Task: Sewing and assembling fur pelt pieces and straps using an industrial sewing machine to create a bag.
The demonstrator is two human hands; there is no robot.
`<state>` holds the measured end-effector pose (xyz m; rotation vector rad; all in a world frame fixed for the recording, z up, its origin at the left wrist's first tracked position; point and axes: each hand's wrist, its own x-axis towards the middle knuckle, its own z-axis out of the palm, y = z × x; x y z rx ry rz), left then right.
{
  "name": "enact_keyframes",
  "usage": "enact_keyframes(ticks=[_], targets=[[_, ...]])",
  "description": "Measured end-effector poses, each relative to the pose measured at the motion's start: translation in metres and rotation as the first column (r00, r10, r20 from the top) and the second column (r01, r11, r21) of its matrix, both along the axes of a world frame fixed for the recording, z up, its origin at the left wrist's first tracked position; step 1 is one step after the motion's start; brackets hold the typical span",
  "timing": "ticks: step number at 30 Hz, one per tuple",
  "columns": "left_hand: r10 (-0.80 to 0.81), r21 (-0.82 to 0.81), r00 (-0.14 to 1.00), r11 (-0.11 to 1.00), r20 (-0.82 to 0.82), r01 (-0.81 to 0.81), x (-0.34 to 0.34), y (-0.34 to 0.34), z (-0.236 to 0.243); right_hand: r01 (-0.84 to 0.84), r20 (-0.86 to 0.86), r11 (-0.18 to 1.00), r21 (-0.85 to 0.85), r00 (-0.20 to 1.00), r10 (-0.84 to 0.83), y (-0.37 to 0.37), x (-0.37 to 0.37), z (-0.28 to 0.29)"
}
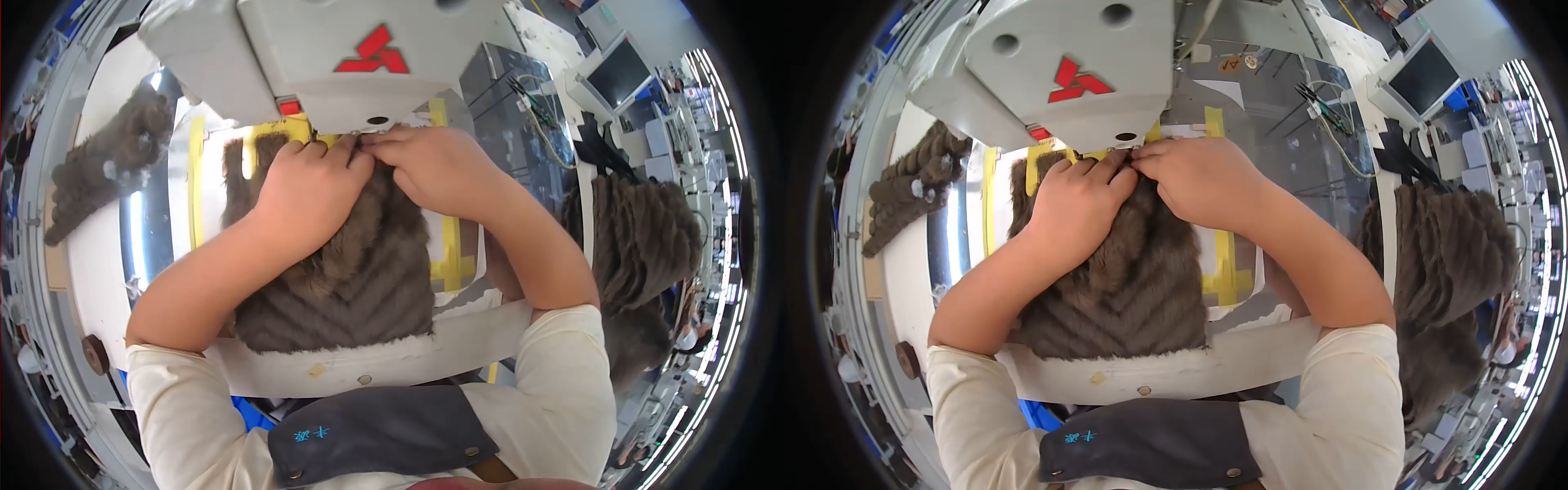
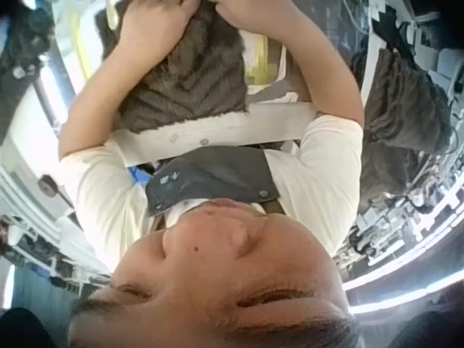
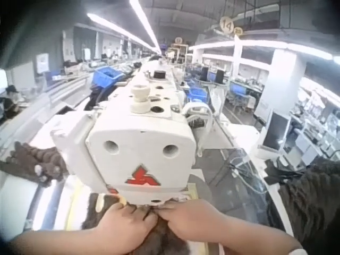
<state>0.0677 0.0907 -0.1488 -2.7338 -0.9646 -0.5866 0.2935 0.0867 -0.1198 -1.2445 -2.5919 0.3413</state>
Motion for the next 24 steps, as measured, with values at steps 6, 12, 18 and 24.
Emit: enact_keyframes(ticks=[6, 12, 18, 24], targets=[[-0.027, 0.011, 0.999, 1.0, -0.018, 0.027, 0.001, -0.001, 0.004, 0.019, -0.005, 0.999, -0.046, 1.0, -0.02, 0.0, 0.0, 0.005], [0.018, -0.112, 0.994, 0.993, -0.109, -0.03, 0.0, -0.003, 0.01, 0.036, -0.032, 0.992, -0.117, 0.999, -0.04, 0.0, 0.0, 0.004], [0.01, -0.149, 0.99, 0.988, -0.138, -0.031, -0.002, -0.001, 0.013, 0.037, 0.024, 0.999, -0.022, 0.999, -0.037, -0.001, -0.002, 0.004], [-0.011, -0.195, 0.995, 0.981, -0.101, -0.009, -0.003, -0.003, 0.017, 0.036, 0.022, 0.993, -0.114, 0.999, -0.034, 0.002, 0.0, 0.008]])
